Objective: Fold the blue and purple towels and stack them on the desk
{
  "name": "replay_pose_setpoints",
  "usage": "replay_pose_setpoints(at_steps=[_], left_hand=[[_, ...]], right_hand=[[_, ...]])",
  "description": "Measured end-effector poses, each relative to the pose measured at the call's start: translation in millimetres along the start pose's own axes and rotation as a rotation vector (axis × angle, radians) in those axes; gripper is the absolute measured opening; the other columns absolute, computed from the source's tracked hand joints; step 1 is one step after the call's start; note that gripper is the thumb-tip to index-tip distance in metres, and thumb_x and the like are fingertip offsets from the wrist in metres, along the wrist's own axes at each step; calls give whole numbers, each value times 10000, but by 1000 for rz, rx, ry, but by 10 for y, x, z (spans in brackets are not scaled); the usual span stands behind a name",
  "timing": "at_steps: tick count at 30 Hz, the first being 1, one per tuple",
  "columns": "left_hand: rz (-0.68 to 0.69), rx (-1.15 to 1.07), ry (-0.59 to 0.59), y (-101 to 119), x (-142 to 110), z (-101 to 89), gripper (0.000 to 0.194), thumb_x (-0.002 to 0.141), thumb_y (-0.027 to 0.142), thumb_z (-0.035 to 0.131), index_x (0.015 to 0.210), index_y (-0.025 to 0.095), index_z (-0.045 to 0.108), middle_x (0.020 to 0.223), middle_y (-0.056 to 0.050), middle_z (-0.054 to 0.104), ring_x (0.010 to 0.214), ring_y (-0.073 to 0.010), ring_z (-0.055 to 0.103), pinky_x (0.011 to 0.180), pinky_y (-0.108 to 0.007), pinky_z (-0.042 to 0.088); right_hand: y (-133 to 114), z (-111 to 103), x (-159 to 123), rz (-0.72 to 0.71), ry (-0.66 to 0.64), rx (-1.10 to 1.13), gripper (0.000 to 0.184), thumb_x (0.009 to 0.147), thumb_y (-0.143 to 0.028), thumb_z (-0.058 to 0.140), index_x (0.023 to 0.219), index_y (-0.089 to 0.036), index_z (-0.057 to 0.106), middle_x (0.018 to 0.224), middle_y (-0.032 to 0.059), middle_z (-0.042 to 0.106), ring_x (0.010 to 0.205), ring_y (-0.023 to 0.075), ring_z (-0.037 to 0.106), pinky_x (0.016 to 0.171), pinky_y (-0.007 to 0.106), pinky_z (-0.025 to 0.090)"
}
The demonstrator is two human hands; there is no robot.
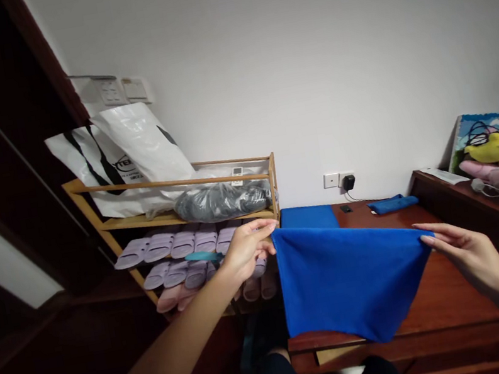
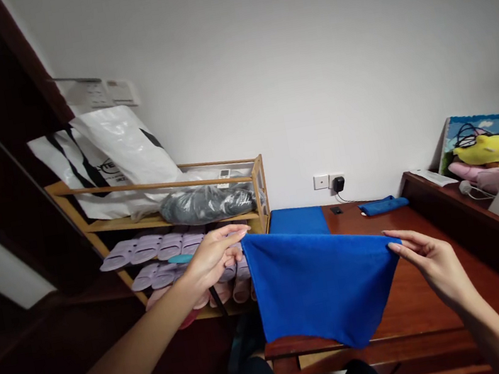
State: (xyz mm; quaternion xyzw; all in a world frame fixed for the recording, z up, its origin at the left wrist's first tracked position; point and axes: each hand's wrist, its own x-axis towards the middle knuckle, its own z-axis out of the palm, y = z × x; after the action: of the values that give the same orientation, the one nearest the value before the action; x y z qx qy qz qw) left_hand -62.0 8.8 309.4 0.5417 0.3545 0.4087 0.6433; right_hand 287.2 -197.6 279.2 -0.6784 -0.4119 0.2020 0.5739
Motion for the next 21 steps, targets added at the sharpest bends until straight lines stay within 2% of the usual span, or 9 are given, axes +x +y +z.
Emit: replay_pose_setpoints(at_steps=[3, 5, 7, 9, 13, 18, 21], left_hand=[[19, 0, -21, 79, 3, -35, 221, 720, 260, 745, 867, 123, 651, 673, -23, 647, 495, -130, 636, 380, -174, 406], [46, -17, -52, 126, 6, -34, 208, 735, 233, 735, 877, 103, 657, 724, -55, 681, 621, -174, 689, 535, -233, 524], [61, -40, -79, 159, 18, -17, 219, 720, 190, 737, 899, 85, 663, 790, -81, 706, 730, -202, 707, 691, -281, 556], [82, -28, -109, 160, 46, 13, 285, 679, 154, 753, 939, 78, 665, 828, -91, 718, 788, -213, 707, 771, -303, 548], [227, 87, -75, 46, 181, 103, 367, 614, 168, 770, 951, 73, 661, 762, -82, 719, 730, -203, 701, 728, -314, 551], [372, 240, 37, -152, 429, 232, 250, 649, 256, 730, 830, 101, 653, 630, -44, 678, 593, -173, 663, 575, -269, 514], [429, 323, 54, -172, 496, 283, 170, 648, 256, 724, 738, 133, 649, 552, 3, 623, 536, -155, 625, 523, -244, 462]], right_hand=[[-94, 67, 53, -53, 41, -47, 449, 625, -496, 742, 984, -228, 712, 976, 54, 727, 905, 222, 654, 803, 292, 532], [-149, 91, 85, -76, 70, -57, 455, 636, -505, 732, 1000, -232, 706, 968, 48, 729, 915, 224, 654, 814, 303, 532], [-189, 95, 123, -97, 89, -54, 486, 644, -513, 725, 1035, -227, 693, 961, 46, 731, 925, 225, 654, 844, 319, 525], [-207, 85, 170, -105, 102, -51, 523, 640, -522, 724, 1062, -214, 682, 946, 47, 734, 926, 231, 656, 882, 350, 512], [-141, 62, 281, -142, 135, -79, 564, 613, -545, 730, 1053, -194, 682, 932, 56, 738, 941, 257, 659, 925, 405, 494], [78, 23, 399, -204, 152, -193, 577, 618, -591, 699, 1035, -192, 678, 896, 77, 740, 932, 286, 668, 890, 420, 510], [134, -39, 428, -246, 182, -313, 543, 653, -623, 649, 993, -202, 687, 903, 76, 739, 919, 285, 672, 858, 404, 518]])
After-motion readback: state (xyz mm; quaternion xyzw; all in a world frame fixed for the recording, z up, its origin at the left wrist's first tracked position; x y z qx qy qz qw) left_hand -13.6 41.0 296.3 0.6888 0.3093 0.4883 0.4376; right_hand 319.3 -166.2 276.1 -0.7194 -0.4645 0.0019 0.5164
